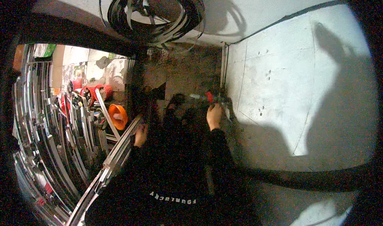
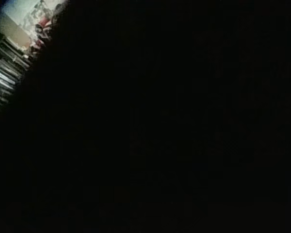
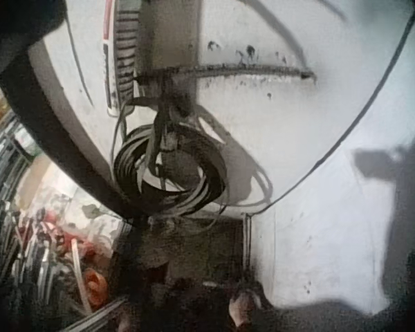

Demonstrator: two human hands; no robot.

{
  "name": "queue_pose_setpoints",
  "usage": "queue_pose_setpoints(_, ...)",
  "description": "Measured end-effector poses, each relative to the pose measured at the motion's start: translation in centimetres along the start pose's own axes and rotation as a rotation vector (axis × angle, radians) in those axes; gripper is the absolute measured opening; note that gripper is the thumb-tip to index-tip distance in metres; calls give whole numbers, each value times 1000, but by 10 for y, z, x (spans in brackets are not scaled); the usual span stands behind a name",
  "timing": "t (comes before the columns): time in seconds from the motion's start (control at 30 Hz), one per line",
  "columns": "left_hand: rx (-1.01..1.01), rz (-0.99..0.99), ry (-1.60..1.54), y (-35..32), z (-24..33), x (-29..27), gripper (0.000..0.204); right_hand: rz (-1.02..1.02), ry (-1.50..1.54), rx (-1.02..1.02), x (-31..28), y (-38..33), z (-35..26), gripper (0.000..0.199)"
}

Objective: The person assembles a metal profile with black plastic end caps and a small black box. They use a cordless drill to drive screws into the profile, cut a plastic strip with scissors, and attach components by hand.

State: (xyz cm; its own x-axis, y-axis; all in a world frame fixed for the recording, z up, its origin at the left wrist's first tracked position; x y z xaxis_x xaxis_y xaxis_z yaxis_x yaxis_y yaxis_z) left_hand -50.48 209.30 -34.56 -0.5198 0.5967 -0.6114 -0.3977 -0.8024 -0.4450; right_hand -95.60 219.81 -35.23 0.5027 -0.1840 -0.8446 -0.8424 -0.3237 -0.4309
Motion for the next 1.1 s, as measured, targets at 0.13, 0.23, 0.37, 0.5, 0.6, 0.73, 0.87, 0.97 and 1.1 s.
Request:
queue_pose_setpoints(0.13, 75, -191, 275, -84, -18, 24, 35, -15, -350, -134, 5, 27, -33, 36)
queue_pose_setpoints(0.23, -390, -207, 32, -128, -54, 27, 37, -26, -321, -154, 19, 37, -40, 44)
queue_pose_setpoints(0.37, -334, -140, -92, -149, -65, 26, 37, -27, -363, -260, 28, 52, -39, 42)
queue_pose_setpoints(0.5, -256, -23, -45, -142, -24, 18, 36, -142, -462, -400, 37, 75, -35, 40)
queue_pose_setpoints(0.6, -278, -17, -84, -122, 14, 0, 35, -165, -635, -345, 52, 94, -29, 37)
queue_pose_setpoints(0.73, -187, 87, -117, -104, 39, -29, 36, -419, -339, 199, 59, 117, -20, 50)
queue_pose_setpoints(0.87, -155, 83, -145, -99, 25, -46, 38, -599, 171, 491, 34, 103, -32, 49)
queue_pose_setpoints(0.97, -286, 12, -185, -104, -3, -53, 42, -291, -14, 263, 11, 65, -57, 42)
queue_pose_setpoints(1.1, -482, -56, -263, -113, -42, -65, 47, -80, -143, -136, 17, -7, -102, 39)
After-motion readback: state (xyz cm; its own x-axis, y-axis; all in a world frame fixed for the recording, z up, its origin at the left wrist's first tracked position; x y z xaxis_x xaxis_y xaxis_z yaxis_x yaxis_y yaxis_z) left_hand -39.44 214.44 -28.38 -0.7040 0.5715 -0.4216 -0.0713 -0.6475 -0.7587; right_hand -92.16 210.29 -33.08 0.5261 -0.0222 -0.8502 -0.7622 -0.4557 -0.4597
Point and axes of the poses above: each hand's wrist, its own y-axis towards the middle knuckle, its own x-axis out of the palm, z = x × y, the point moved 2 cm from there along y, towards the middle knuckle, and after that the axes turned 14 degrees about x, right-handed, at the moved point
